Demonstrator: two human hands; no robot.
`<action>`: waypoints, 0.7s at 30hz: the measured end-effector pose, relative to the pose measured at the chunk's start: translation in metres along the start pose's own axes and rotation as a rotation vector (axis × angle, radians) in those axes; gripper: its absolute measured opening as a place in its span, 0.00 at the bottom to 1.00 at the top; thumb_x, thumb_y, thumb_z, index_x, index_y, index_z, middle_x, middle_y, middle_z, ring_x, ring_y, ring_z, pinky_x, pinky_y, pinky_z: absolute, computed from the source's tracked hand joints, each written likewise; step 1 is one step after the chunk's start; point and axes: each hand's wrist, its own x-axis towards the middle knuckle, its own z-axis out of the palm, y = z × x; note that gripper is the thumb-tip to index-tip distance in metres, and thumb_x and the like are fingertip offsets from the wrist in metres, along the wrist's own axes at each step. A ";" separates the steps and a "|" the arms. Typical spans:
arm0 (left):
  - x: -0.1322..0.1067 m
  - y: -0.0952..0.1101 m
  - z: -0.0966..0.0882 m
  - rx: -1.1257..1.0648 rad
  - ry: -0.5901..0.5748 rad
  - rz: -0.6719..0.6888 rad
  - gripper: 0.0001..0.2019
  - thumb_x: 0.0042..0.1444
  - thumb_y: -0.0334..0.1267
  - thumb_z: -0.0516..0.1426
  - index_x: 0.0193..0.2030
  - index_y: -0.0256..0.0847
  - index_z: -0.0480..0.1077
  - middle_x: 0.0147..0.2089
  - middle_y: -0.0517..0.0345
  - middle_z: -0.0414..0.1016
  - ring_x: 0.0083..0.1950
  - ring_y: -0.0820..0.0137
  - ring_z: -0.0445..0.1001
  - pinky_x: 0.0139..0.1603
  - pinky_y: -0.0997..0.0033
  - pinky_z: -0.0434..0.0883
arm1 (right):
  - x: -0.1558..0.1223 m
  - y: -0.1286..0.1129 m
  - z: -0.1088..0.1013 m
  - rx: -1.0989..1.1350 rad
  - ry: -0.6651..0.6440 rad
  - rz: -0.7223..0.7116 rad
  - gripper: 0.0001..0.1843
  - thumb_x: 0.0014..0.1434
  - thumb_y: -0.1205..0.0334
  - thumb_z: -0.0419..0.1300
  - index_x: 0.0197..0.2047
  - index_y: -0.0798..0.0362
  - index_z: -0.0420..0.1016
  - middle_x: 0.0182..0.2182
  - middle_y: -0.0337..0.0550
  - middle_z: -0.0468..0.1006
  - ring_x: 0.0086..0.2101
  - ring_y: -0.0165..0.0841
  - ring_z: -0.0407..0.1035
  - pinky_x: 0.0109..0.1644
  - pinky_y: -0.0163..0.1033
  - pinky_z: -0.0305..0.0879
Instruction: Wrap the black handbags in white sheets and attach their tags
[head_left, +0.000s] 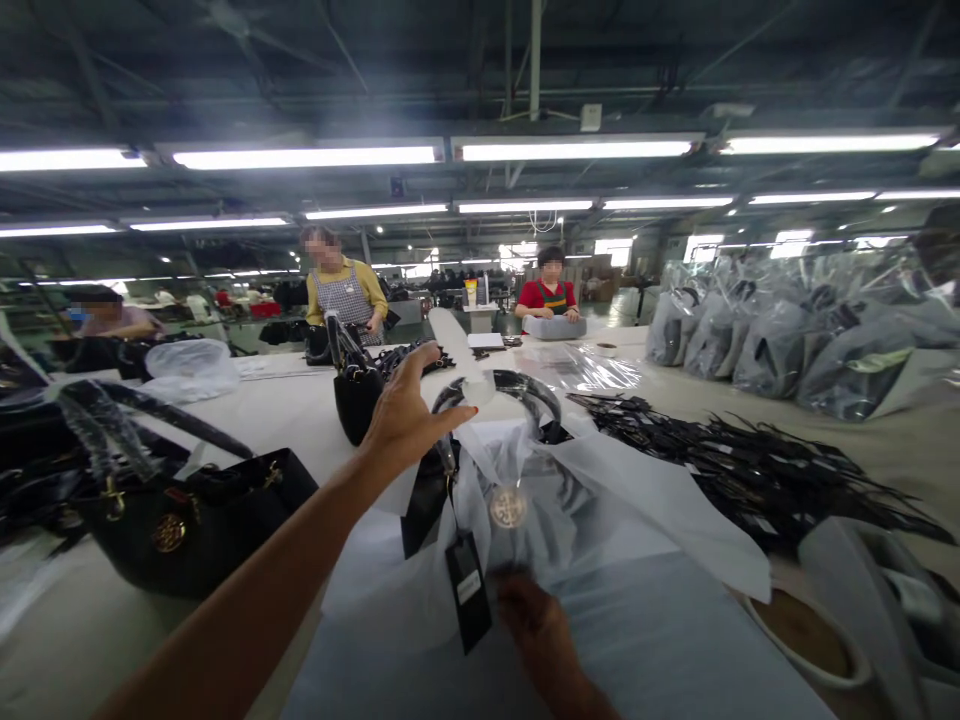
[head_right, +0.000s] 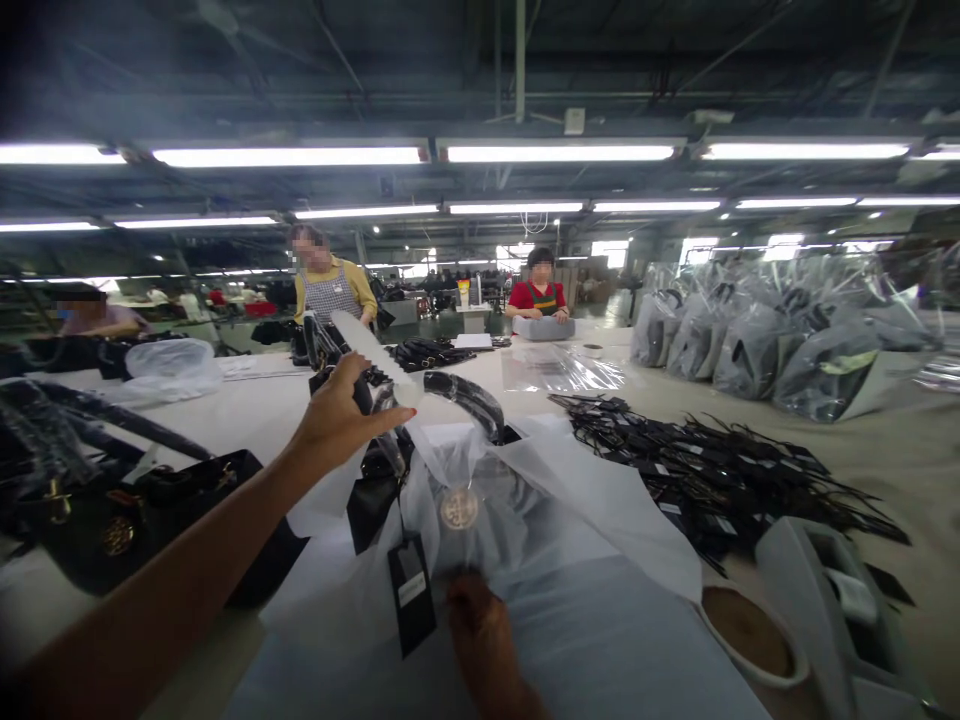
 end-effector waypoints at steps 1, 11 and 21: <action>0.008 0.001 0.005 -0.095 -0.097 -0.024 0.26 0.37 0.43 0.66 0.46 0.39 0.69 0.46 0.54 0.75 0.48 0.60 0.72 0.50 0.61 0.69 | -0.001 0.004 0.000 -0.059 0.006 -0.004 0.07 0.52 0.63 0.51 0.28 0.51 0.70 0.20 0.36 0.70 0.23 0.29 0.65 0.28 0.33 0.59; 0.039 0.005 0.035 -0.823 0.012 -0.280 0.13 0.36 0.39 0.64 0.19 0.38 0.64 0.13 0.68 0.57 0.17 0.81 0.53 0.20 0.76 0.51 | 0.053 -0.002 -0.012 -0.309 -0.056 0.064 0.16 0.48 0.70 0.56 0.42 0.52 0.76 0.39 0.47 0.80 0.43 0.41 0.74 0.49 0.42 0.68; 0.068 -0.007 0.060 -0.568 0.233 -0.470 0.14 0.36 0.38 0.63 0.17 0.39 0.60 0.12 0.68 0.57 0.16 0.78 0.55 0.20 0.76 0.53 | 0.081 0.024 -0.015 -0.392 -0.085 0.140 0.29 0.47 0.76 0.53 0.54 0.54 0.70 0.50 0.50 0.75 0.48 0.38 0.71 0.53 0.41 0.66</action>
